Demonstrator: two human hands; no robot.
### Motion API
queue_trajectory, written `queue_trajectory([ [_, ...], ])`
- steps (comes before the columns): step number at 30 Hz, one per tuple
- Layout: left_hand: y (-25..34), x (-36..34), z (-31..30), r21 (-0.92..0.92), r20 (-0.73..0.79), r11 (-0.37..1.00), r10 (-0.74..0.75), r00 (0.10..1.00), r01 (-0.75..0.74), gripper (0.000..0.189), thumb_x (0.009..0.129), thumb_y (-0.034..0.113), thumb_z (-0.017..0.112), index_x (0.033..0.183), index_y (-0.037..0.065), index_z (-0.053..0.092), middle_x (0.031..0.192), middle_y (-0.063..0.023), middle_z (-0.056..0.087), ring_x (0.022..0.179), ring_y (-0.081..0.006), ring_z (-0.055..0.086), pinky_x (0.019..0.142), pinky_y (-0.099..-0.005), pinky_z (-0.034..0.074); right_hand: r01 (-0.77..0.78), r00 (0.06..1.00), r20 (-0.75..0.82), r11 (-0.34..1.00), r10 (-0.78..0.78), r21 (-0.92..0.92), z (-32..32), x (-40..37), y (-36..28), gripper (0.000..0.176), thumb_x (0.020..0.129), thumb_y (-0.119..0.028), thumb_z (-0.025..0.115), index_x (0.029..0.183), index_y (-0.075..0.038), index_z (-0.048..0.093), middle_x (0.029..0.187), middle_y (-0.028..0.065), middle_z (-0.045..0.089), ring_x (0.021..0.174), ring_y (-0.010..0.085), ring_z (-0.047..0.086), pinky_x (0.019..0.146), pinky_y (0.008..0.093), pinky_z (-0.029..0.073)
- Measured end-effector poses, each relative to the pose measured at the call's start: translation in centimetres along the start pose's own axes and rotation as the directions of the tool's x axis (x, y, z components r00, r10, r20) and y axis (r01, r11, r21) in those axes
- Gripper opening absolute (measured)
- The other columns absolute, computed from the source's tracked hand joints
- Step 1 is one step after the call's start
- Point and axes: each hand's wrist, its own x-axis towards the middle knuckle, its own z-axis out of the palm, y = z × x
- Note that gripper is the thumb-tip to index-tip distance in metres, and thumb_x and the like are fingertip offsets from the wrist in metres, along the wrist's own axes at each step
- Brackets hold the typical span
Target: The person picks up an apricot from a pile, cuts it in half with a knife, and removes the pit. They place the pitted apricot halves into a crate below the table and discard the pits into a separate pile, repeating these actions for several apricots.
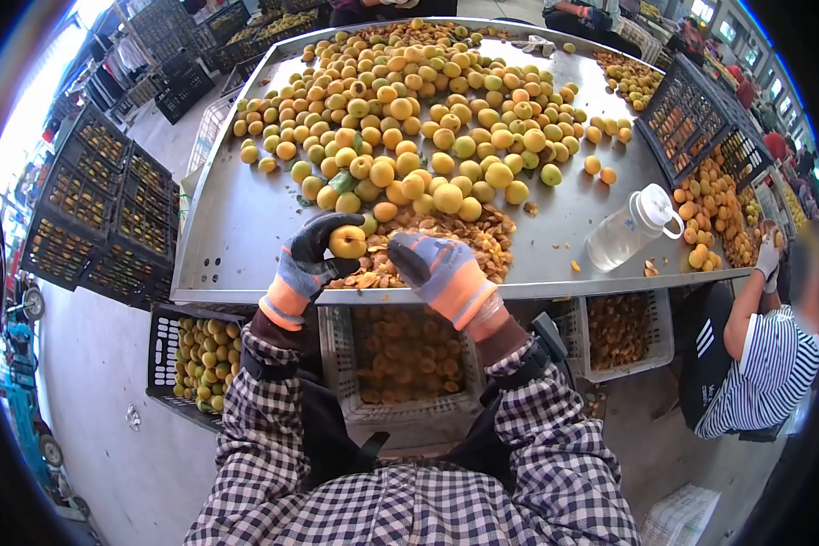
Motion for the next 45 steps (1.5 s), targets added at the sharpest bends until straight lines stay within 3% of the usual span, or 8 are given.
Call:
queue_trajectory([
  [3, 0.8, -0.1, 0.0, 0.175, 0.018, 0.984, 0.031, 0.999, -0.034, 0.052, 0.070, 0.005, 0.082, 0.118, 0.005, 0.062, 0.113, -0.0074, 0.063, 0.106, -0.0183, 0.059, 0.094, -0.0309, 0.048, -0.004, 1.000, -0.003, 0.993, 0.004, 0.114, 0.8, -0.1, 0.2, 0.027, 0.080, -0.005, 0.068, 0.107, -0.005, 0.063, 0.097, 0.0127, 0.066, 0.085, 0.0326, 0.066, 0.072, 0.0366, 0.054],
  [14, 2.5, -0.9, 1.8, -0.598, -0.032, 0.775, -0.274, 0.961, 0.202, 0.061, 0.072, 0.010, 0.081, 0.126, -0.002, 0.056, 0.116, -0.0085, 0.062, 0.103, -0.0165, 0.061, 0.091, -0.0305, 0.050, 0.028, 1.000, -0.013, 0.998, -0.028, 0.053, 2.0, -0.4, -0.5, 0.028, 0.085, -0.009, 0.064, 0.111, -0.005, 0.057, 0.089, 0.0138, 0.064, 0.081, 0.0341, 0.064, 0.067, 0.0401, 0.052],
  [18, 3.0, -0.8, 1.8, -0.524, -0.052, 0.833, -0.240, 0.969, 0.178, 0.058, 0.077, 0.013, 0.077, 0.128, -0.002, 0.054, 0.115, -0.0085, 0.062, 0.101, -0.0158, 0.062, 0.088, -0.0292, 0.051, -0.128, 0.976, 0.183, 0.990, 0.114, 0.066, -1.4, 0.6, -2.2, 0.032, 0.084, -0.004, 0.064, 0.115, -0.003, 0.057, 0.097, 0.0137, 0.066, 0.089, 0.0329, 0.065, 0.074, 0.0379, 0.053],
  [23, 1.8, -1.0, 3.2, -0.597, -0.119, 0.791, -0.255, 0.960, 0.136, 0.057, 0.089, 0.041, 0.066, 0.126, -0.002, 0.054, 0.110, -0.0077, 0.062, 0.103, -0.0162, 0.059, 0.096, -0.0306, 0.046, -0.063, 0.998, 0.011, 0.983, 0.062, 0.173, 1.8, -1.3, -1.3, 0.034, 0.087, -0.014, 0.063, 0.118, -0.003, 0.055, 0.087, 0.0182, 0.065, 0.078, 0.0377, 0.064, 0.064, 0.0433, 0.051],
  [28, 1.8, -0.7, 4.0, -0.789, -0.075, 0.603, -0.288, 0.955, 0.120, 0.060, 0.089, 0.040, 0.067, 0.128, -0.002, 0.052, 0.112, -0.0080, 0.061, 0.104, -0.0174, 0.058, 0.096, -0.0313, 0.046, -0.154, 0.988, 0.007, 0.975, 0.155, 0.160, 2.9, -1.5, -0.8, 0.036, 0.086, -0.016, 0.064, 0.119, -0.005, 0.055, 0.089, 0.0194, 0.066, 0.081, 0.0391, 0.064, 0.066, 0.0444, 0.052],
  [34, 1.7, 0.0, 1.1, -0.352, 0.094, 0.907, -0.213, 0.973, 0.233, 0.061, 0.079, 0.021, 0.077, 0.129, -0.003, 0.052, 0.113, -0.0081, 0.063, 0.104, -0.0162, 0.060, 0.093, -0.0300, 0.048, -0.161, 0.986, 0.065, 0.970, 0.151, 0.184, 1.2, -1.3, -1.8, 0.027, 0.088, -0.017, 0.063, 0.112, -0.006, 0.056, 0.086, 0.0184, 0.065, 0.079, 0.0391, 0.063, 0.065, 0.0448, 0.051],
  [42, 1.2, -1.6, 5.7, -0.868, 0.030, 0.447, -0.392, 0.920, 0.218, 0.058, 0.091, 0.037, 0.065, 0.132, -0.001, 0.048, 0.117, -0.0137, 0.062, 0.106, -0.0220, 0.061, 0.096, -0.0333, 0.046, -0.121, 0.988, -0.076, 0.975, 0.137, 0.188, 4.0, -2.0, -2.1, 0.024, 0.090, -0.016, 0.061, 0.111, -0.005, 0.056, 0.081, 0.0188, 0.063, 0.076, 0.0406, 0.062, 0.062, 0.0457, 0.050],
  [45, 2.3, -0.7, 5.0, -0.716, -0.008, 0.650, -0.374, 0.927, 0.256, 0.059, 0.088, 0.036, 0.068, 0.131, 0.000, 0.050, 0.116, -0.0111, 0.062, 0.106, -0.0201, 0.060, 0.095, -0.0319, 0.046, -0.135, 0.986, -0.078, 0.977, 0.149, 0.163, 4.2, -2.3, -1.5, 0.027, 0.089, -0.015, 0.061, 0.113, -0.005, 0.055, 0.080, 0.0189, 0.063, 0.075, 0.0407, 0.062, 0.061, 0.0458, 0.050],
])
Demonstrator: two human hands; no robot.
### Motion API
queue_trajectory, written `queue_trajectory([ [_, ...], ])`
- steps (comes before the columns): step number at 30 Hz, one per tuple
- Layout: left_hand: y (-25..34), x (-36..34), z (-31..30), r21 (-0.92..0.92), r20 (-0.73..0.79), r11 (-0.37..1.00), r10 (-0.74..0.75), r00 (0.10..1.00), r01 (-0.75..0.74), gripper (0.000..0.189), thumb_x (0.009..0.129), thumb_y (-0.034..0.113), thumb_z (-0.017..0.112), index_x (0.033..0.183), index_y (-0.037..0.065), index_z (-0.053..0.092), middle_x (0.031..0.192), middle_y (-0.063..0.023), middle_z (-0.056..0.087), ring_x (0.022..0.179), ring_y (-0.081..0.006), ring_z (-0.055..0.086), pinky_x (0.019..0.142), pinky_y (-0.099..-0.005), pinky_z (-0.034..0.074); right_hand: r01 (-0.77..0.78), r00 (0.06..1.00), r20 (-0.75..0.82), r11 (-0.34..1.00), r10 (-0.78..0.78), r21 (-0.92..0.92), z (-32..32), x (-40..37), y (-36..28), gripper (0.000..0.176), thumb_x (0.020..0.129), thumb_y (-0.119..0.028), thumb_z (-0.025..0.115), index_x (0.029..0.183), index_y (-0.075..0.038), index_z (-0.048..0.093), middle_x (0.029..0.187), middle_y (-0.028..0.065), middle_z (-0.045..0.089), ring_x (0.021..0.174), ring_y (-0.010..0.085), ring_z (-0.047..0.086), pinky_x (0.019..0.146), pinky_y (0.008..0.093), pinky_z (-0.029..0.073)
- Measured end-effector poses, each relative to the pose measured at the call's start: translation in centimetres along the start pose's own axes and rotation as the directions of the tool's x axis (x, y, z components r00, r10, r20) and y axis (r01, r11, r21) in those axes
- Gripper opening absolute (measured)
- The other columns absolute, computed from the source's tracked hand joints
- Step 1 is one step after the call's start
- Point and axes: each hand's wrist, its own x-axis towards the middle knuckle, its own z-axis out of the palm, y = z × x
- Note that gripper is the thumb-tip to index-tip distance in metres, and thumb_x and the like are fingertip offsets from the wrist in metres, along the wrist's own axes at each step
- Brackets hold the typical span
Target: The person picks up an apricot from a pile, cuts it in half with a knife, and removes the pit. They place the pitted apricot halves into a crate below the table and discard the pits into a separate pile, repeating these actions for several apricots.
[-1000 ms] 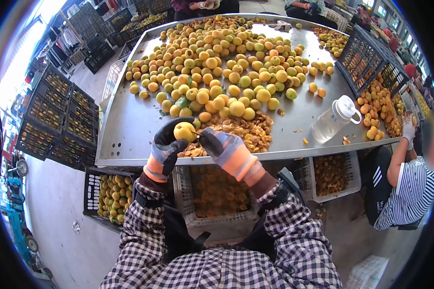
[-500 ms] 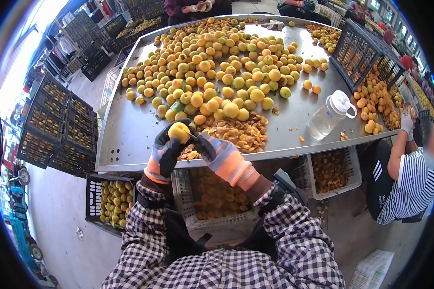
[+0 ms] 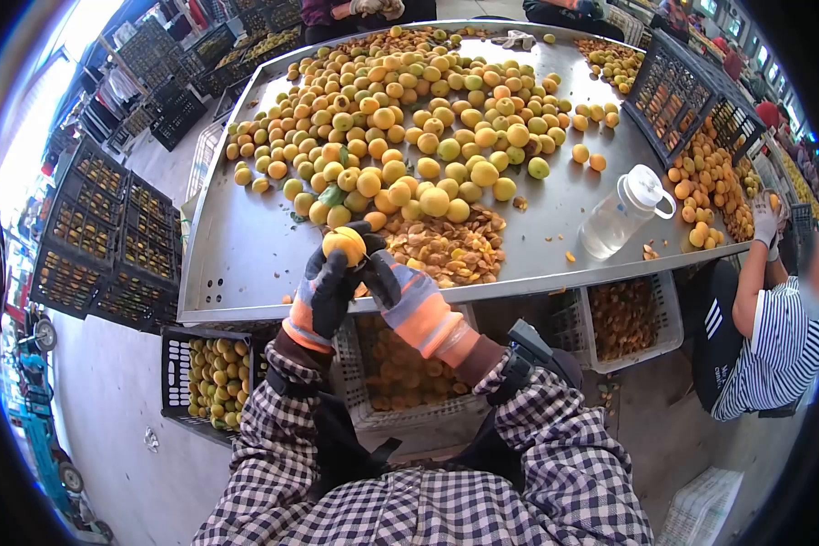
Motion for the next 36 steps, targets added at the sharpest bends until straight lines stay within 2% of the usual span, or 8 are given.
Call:
queue_trajectory([
  [7, 0.9, 0.6, -2.2, 0.379, 0.050, 0.909, 0.164, 0.985, -0.171, 0.053, 0.081, 0.019, 0.078, 0.125, -0.001, 0.057, 0.112, -0.0066, 0.064, 0.101, -0.0128, 0.060, 0.087, -0.0262, 0.050, -0.057, 0.997, 0.052, 0.998, 0.058, -0.032, -0.5, -0.2, -1.0, 0.030, 0.087, -0.017, 0.063, 0.113, -0.004, 0.055, 0.084, 0.0207, 0.064, 0.081, 0.0402, 0.063, 0.066, 0.0469, 0.050],
  [12, -2.9, -0.5, -0.6, -0.422, -0.046, 0.896, -0.172, 0.984, 0.136, 0.049, 0.093, 0.039, 0.062, 0.123, 0.000, 0.058, 0.109, -0.0072, 0.064, 0.099, -0.0169, 0.060, 0.089, -0.0314, 0.048, -0.087, 0.996, -0.008, 0.996, 0.087, 0.008, 1.5, -0.2, -0.1, 0.025, 0.086, -0.015, 0.063, 0.107, -0.005, 0.054, 0.082, 0.0203, 0.064, 0.079, 0.0399, 0.063, 0.065, 0.0465, 0.050],
  [15, -1.7, 0.2, -0.7, -0.204, -0.023, 0.973, -0.118, 0.993, 0.111, 0.049, 0.093, 0.035, 0.063, 0.124, -0.001, 0.056, 0.111, -0.0072, 0.064, 0.101, -0.0160, 0.060, 0.090, -0.0303, 0.047, -0.057, 0.998, 0.014, 0.993, 0.059, -0.107, 0.5, 0.1, 0.2, 0.024, 0.086, -0.016, 0.062, 0.106, -0.005, 0.054, 0.080, 0.0189, 0.064, 0.077, 0.0394, 0.063, 0.063, 0.0459, 0.050],
  [17, -1.7, 0.8, -2.2, 0.311, -0.072, 0.950, 0.051, 0.996, -0.026, 0.039, 0.091, 0.024, 0.067, 0.120, -0.001, 0.059, 0.104, -0.0065, 0.067, 0.093, -0.0129, 0.062, 0.083, -0.0267, 0.049, -0.027, 1.000, 0.007, 0.987, 0.029, -0.160, -0.3, 0.1, -0.2, 0.022, 0.087, -0.017, 0.061, 0.105, -0.006, 0.054, 0.079, 0.0178, 0.063, 0.075, 0.0390, 0.063, 0.061, 0.0457, 0.050],
  [23, -1.7, 0.4, -0.5, 0.315, -0.131, 0.943, 0.154, 0.979, -0.106, 0.038, 0.091, 0.026, 0.066, 0.117, -0.001, 0.060, 0.098, -0.0067, 0.067, 0.086, -0.0142, 0.063, 0.079, -0.0272, 0.051, -0.073, 0.989, 0.116, 0.989, 0.088, -0.128, -0.1, 0.5, -0.9, 0.026, 0.087, -0.009, 0.058, 0.113, -0.003, 0.055, 0.088, 0.0159, 0.062, 0.080, 0.0374, 0.062, 0.065, 0.0433, 0.050],
  [26, -2.8, 0.5, 0.2, -0.270, -0.122, 0.958, -0.132, 0.984, 0.095, 0.051, 0.098, 0.047, 0.047, 0.111, -0.001, 0.059, 0.085, -0.0073, 0.065, 0.074, -0.0184, 0.060, 0.072, -0.0293, 0.049, -0.102, 0.984, 0.129, 0.985, 0.120, -0.140, 1.6, -0.2, 0.8, 0.027, 0.091, -0.013, 0.053, 0.116, -0.003, 0.051, 0.089, 0.0176, 0.064, 0.082, 0.0378, 0.063, 0.065, 0.0434, 0.051],
  [30, -3.6, 1.1, -1.4, -0.293, -0.003, 0.946, -0.143, 0.990, 0.136, 0.051, 0.097, 0.047, 0.050, 0.114, -0.001, 0.057, 0.097, -0.0088, 0.064, 0.089, -0.0189, 0.061, 0.079, -0.0305, 0.050, -0.128, 0.967, 0.185, 0.964, 0.174, -0.234, 0.7, 0.5, 0.4, 0.030, 0.091, -0.015, 0.053, 0.118, -0.003, 0.050, 0.091, 0.0185, 0.065, 0.081, 0.0380, 0.064, 0.065, 0.0434, 0.051],
  [36, -2.1, 0.9, -0.9, 0.103, -0.148, 0.994, -0.025, 0.989, 0.040, 0.041, 0.098, 0.038, 0.052, 0.119, 0.003, 0.059, 0.113, -0.0052, 0.061, 0.098, -0.0153, 0.060, 0.084, -0.0300, 0.050, -0.192, 0.970, 0.078, 0.927, 0.228, -0.323, -1.4, 1.1, -0.9, 0.046, 0.089, -0.019, 0.058, 0.130, -0.005, 0.042, 0.102, 0.0212, 0.064, 0.086, 0.0395, 0.065, 0.068, 0.0445, 0.052],
])
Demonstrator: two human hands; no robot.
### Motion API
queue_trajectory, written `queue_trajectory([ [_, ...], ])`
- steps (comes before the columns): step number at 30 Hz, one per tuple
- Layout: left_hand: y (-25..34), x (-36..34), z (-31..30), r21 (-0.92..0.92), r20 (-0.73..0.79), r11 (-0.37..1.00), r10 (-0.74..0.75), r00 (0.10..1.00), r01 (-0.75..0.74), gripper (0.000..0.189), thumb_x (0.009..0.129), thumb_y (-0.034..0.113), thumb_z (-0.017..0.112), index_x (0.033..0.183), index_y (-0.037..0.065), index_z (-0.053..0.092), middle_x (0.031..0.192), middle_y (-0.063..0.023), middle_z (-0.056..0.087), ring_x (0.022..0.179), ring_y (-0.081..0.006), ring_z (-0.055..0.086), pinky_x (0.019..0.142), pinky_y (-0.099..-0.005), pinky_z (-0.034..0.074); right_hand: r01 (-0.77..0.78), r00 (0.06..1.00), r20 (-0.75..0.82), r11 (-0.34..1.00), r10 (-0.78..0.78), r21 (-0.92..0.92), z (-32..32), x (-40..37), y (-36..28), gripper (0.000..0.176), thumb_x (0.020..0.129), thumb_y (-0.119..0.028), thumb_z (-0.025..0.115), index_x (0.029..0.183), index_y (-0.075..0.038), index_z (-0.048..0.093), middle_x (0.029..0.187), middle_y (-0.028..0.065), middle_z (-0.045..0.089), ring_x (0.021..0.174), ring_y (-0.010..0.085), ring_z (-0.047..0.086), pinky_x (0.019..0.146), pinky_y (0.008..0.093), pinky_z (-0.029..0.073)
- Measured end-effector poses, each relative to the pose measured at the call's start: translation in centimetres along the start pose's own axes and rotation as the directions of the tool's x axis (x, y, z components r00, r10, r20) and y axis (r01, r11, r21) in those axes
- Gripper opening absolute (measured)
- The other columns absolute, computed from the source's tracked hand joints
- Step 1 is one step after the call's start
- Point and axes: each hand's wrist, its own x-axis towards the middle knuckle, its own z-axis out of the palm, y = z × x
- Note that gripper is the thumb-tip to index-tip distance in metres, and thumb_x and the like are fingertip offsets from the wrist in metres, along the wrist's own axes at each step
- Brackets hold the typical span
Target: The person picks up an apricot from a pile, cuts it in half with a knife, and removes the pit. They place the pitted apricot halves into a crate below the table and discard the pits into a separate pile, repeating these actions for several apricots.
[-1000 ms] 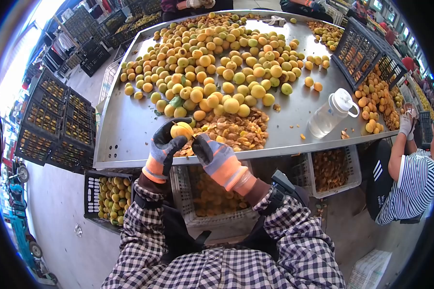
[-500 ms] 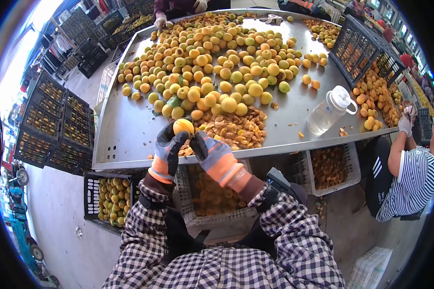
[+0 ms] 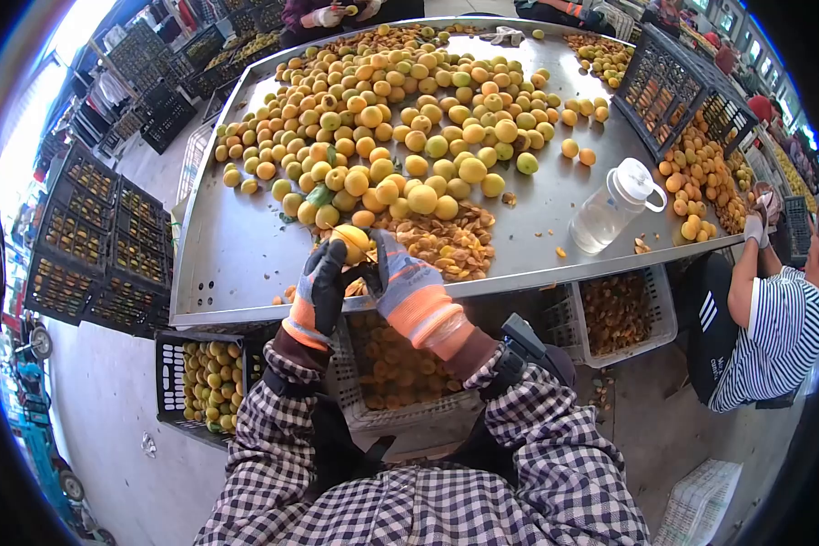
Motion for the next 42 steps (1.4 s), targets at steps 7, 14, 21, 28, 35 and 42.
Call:
queue_trajectory([
  [7, 1.2, 0.2, 0.9, 0.356, 0.020, 0.933, -0.068, 0.998, 0.056, 0.039, 0.090, 0.026, 0.068, 0.117, 0.000, 0.062, 0.098, -0.0049, 0.068, 0.081, -0.0124, 0.063, 0.073, -0.0245, 0.053, 0.104, 0.992, 0.058, 0.991, -0.109, 0.078, -0.1, 0.3, 0.8, 0.070, 0.089, -0.015, 0.055, 0.148, -0.009, 0.018, 0.109, 0.0233, 0.063, 0.087, 0.0406, 0.065, 0.070, 0.0453, 0.053],
  [14, 0.3, 0.2, 1.0, 0.311, 0.001, 0.927, 0.222, 0.975, -0.211, 0.033, 0.087, 0.018, 0.071, 0.111, -0.003, 0.063, 0.094, -0.0044, 0.067, 0.080, -0.0084, 0.060, 0.068, -0.0229, 0.050, 0.211, 0.976, -0.019, 0.916, -0.218, 0.340, 1.2, 0.8, 1.4, 0.058, 0.089, -0.010, 0.057, 0.141, -0.007, 0.031, 0.109, 0.0230, 0.062, 0.097, 0.0410, 0.063, 0.076, 0.0441, 0.053],
  [21, 1.5, -0.8, 1.1, 0.144, 0.135, 0.987, 0.046, 0.990, -0.066, 0.043, 0.088, 0.022, 0.055, 0.126, 0.001, 0.055, 0.091, -0.0027, 0.063, 0.065, -0.0062, 0.052, 0.057, -0.0189, 0.040, 0.163, 0.987, -0.108, 0.754, -0.123, 0.636, -0.2, 1.3, 1.5, 0.054, 0.089, -0.003, 0.059, 0.138, -0.007, 0.037, 0.117, 0.0150, 0.060, 0.109, 0.0257, 0.061, 0.090, 0.0345, 0.048],
  [28, 2.8, -0.9, 1.3, 0.083, 0.089, 0.997, -0.008, 0.996, 0.000, 0.041, 0.092, 0.015, 0.054, 0.132, 0.004, 0.052, 0.105, -0.0040, 0.059, 0.074, -0.0084, 0.054, 0.059, -0.0213, 0.045, -0.117, 0.949, 0.260, 0.566, -0.180, 0.816, -5.9, 0.9, 1.5, 0.053, 0.088, 0.000, 0.060, 0.138, -0.004, 0.041, 0.112, 0.0038, 0.059, 0.096, 0.0065, 0.053, 0.084, 0.0240, 0.047],
  [35, 1.5, -0.7, 1.0, 0.208, 0.153, 0.977, -0.081, 0.985, 0.048, 0.041, 0.086, 0.005, 0.054, 0.127, 0.006, 0.057, 0.096, -0.0022, 0.061, 0.062, -0.0070, 0.048, 0.056, -0.0202, 0.041, -0.060, 0.997, 0.020, 0.586, 0.074, 0.808, -7.4, 1.3, 1.1, 0.016, 0.090, -0.002, 0.059, 0.105, -0.001, 0.064, 0.082, -0.0014, 0.059, 0.075, 0.0035, 0.054, 0.065, 0.0195, 0.045],
  [42, -1.3, -1.2, 3.1, 0.204, 0.167, 0.967, -0.189, 0.968, 0.153, 0.040, 0.081, 0.004, 0.065, 0.121, 0.005, 0.059, 0.094, -0.0004, 0.063, 0.073, -0.0057, 0.055, 0.063, -0.0187, 0.045, 0.358, 0.866, -0.381, 0.131, 0.322, 0.924, -5.7, 3.9, -0.6, 0.015, 0.096, -0.012, 0.056, 0.104, 0.001, 0.058, 0.068, 0.0021, 0.056, 0.044, 0.0062, 0.045, 0.037, 0.0181, 0.031],
])
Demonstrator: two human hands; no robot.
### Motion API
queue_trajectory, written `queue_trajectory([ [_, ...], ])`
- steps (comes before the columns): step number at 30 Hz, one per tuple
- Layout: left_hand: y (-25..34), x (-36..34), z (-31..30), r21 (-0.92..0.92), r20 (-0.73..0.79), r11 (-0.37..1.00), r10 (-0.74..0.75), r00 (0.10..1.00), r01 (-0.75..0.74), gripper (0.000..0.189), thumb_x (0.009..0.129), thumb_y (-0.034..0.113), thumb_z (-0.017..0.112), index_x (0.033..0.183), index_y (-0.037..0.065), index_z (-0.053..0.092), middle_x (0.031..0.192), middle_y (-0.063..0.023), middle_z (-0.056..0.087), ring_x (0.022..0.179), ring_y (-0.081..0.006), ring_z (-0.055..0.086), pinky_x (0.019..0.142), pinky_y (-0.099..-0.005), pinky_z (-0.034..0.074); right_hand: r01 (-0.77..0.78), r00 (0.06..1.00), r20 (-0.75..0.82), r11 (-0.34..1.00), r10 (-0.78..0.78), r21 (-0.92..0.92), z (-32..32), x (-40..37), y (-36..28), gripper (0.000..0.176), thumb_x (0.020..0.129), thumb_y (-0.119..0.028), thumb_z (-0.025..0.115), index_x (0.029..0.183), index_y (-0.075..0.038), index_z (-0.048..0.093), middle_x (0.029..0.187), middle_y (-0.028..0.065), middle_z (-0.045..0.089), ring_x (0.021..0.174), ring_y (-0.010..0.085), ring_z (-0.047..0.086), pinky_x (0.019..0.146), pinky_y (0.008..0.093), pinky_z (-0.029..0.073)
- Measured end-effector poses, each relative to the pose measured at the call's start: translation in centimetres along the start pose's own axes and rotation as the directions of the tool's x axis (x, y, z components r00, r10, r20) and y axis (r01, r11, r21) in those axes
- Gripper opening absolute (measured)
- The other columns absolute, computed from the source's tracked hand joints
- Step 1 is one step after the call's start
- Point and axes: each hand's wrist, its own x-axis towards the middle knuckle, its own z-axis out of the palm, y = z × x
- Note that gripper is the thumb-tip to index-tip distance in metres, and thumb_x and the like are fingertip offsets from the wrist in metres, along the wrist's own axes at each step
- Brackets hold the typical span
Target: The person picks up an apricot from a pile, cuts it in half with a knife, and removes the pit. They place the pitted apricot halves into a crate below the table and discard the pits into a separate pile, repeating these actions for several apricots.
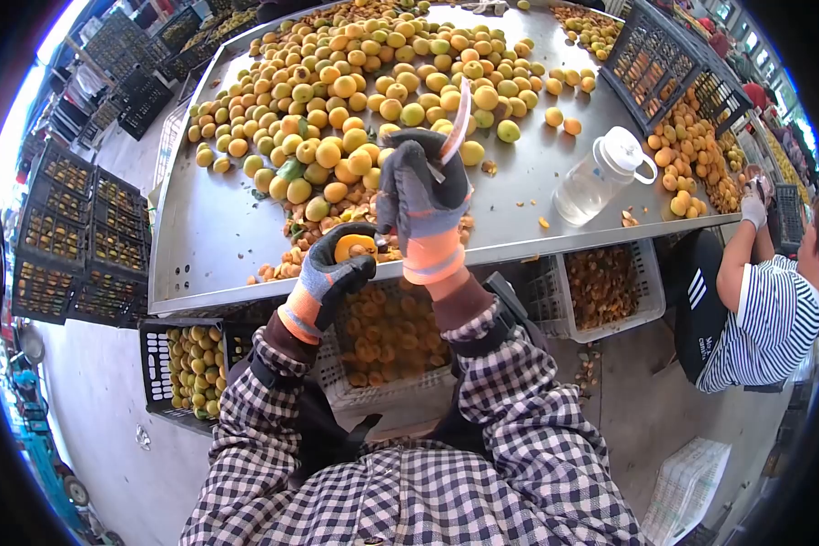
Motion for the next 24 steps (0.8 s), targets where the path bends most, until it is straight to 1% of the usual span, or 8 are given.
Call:
queue_trajectory([
  [4, 0.3, -0.2, 0.4, 0.021, -0.014, 1.000, -0.010, 1.000, 0.011, 0.039, 0.081, 0.007, 0.067, 0.119, 0.005, 0.058, 0.093, 0.0012, 0.061, 0.074, -0.0052, 0.055, 0.065, -0.0193, 0.046, 0.001, 0.999, 0.032, 0.998, 0.001, -0.063, 0.3, -0.1, 0.5, 0.015, 0.095, -0.010, 0.056, 0.104, 0.002, 0.059, 0.070, 0.0015, 0.057, 0.049, 0.0057, 0.047, 0.041, 0.0184, 0.035],
  [7, 0.5, -0.2, 0.5, 0.058, -0.037, 0.998, 0.015, 0.999, -0.013, 0.037, 0.081, 0.007, 0.067, 0.117, 0.005, 0.058, 0.092, 0.0017, 0.060, 0.075, -0.0052, 0.055, 0.066, -0.0195, 0.046, 0.067, 0.994, 0.089, 0.991, -0.057, -0.117, 0.2, -0.3, 1.4, 0.014, 0.095, -0.008, 0.056, 0.104, 0.002, 0.061, 0.074, 0.0005, 0.058, 0.060, 0.0052, 0.051, 0.053, 0.0191, 0.038],
  [9, 0.3, -0.2, 0.4, 0.096, -0.052, 0.995, 0.007, 0.999, -0.002, 0.036, 0.081, 0.006, 0.066, 0.116, 0.005, 0.058, 0.091, 0.0019, 0.059, 0.075, -0.0052, 0.055, 0.066, -0.0196, 0.046, 0.097, 0.991, 0.107, 0.986, -0.083, -0.138, 0.3, -0.6, 1.7, 0.015, 0.095, -0.009, 0.056, 0.105, 0.001, 0.060, 0.073, 0.0005, 0.058, 0.059, 0.0046, 0.050, 0.050, 0.0177, 0.037],
  [15, -1.3, 0.3, -0.2, 0.056, -0.084, 0.997, 0.057, 0.995, -0.052, 0.034, 0.080, 0.006, 0.067, 0.113, 0.004, 0.059, 0.091, 0.0009, 0.060, 0.076, -0.0055, 0.055, 0.067, -0.0196, 0.046, -0.021, 0.999, 0.036, 0.999, 0.022, -0.041, 0.7, -1.0, 2.7, 0.018, 0.097, -0.015, 0.056, 0.107, 0.000, 0.058, 0.067, -0.0012, 0.055, 0.047, 0.0041, 0.044, 0.041, 0.0181, 0.032],
  [17, -1.5, 0.4, -0.3, 0.060, -0.081, 0.991, 0.121, 0.989, -0.117, 0.035, 0.079, 0.005, 0.069, 0.112, 0.003, 0.059, 0.094, -0.0006, 0.060, 0.081, -0.0075, 0.057, 0.071, -0.0214, 0.047, -0.069, 0.994, -0.087, 0.997, 0.067, -0.019, 0.8, -0.9, 3.0, 0.019, 0.097, -0.017, 0.057, 0.106, -0.001, 0.059, 0.065, -0.0017, 0.053, 0.045, 0.0042, 0.042, 0.039, 0.0186, 0.030],
  [18, -1.6, 0.5, -0.3, 0.060, -0.081, 0.991, 0.122, 0.989, -0.117, 0.035, 0.079, 0.005, 0.069, 0.112, 0.003, 0.059, 0.094, -0.0006, 0.060, 0.081, -0.0075, 0.057, 0.071, -0.0214, 0.047, -0.068, 0.994, -0.087, 0.997, 0.066, -0.019, 0.7, -0.9, 2.9, 0.019, 0.097, -0.017, 0.057, 0.106, -0.001, 0.059, 0.065, -0.0017, 0.053, 0.045, 0.0042, 0.042, 0.039, 0.0186, 0.030],
  [20, -1.6, 0.8, -0.6, 0.240, -0.044, 0.933, 0.285, 0.957, -0.267, 0.038, 0.076, 0.003, 0.071, 0.112, 0.003, 0.059, 0.097, -0.0021, 0.061, 0.089, -0.0110, 0.058, 0.078, -0.0250, 0.049, -0.230, 0.965, -0.107, 0.970, 0.238, 0.079, 0.6, -1.1, 2.7, 0.016, 0.096, -0.018, 0.058, 0.104, -0.004, 0.060, 0.064, -0.0033, 0.052, 0.047, 0.0039, 0.044, 0.039, 0.0176, 0.030],
  [24, -1.9, 1.0, -0.9, 0.284, -0.007, 0.891, 0.371, 0.929, -0.353, 0.038, 0.076, 0.002, 0.071, 0.112, 0.003, 0.058, 0.100, -0.0035, 0.061, 0.094, -0.0131, 0.058, 0.084, -0.0276, 0.048, -0.253, 0.953, -0.127, 0.954, 0.274, 0.161, -0.2, -0.9, 4.7, 0.014, 0.098, -0.022, 0.055, 0.098, -0.009, 0.060, 0.059, -0.0061, 0.046, 0.042, 0.0050, 0.040, 0.035, 0.0206, 0.029],
])
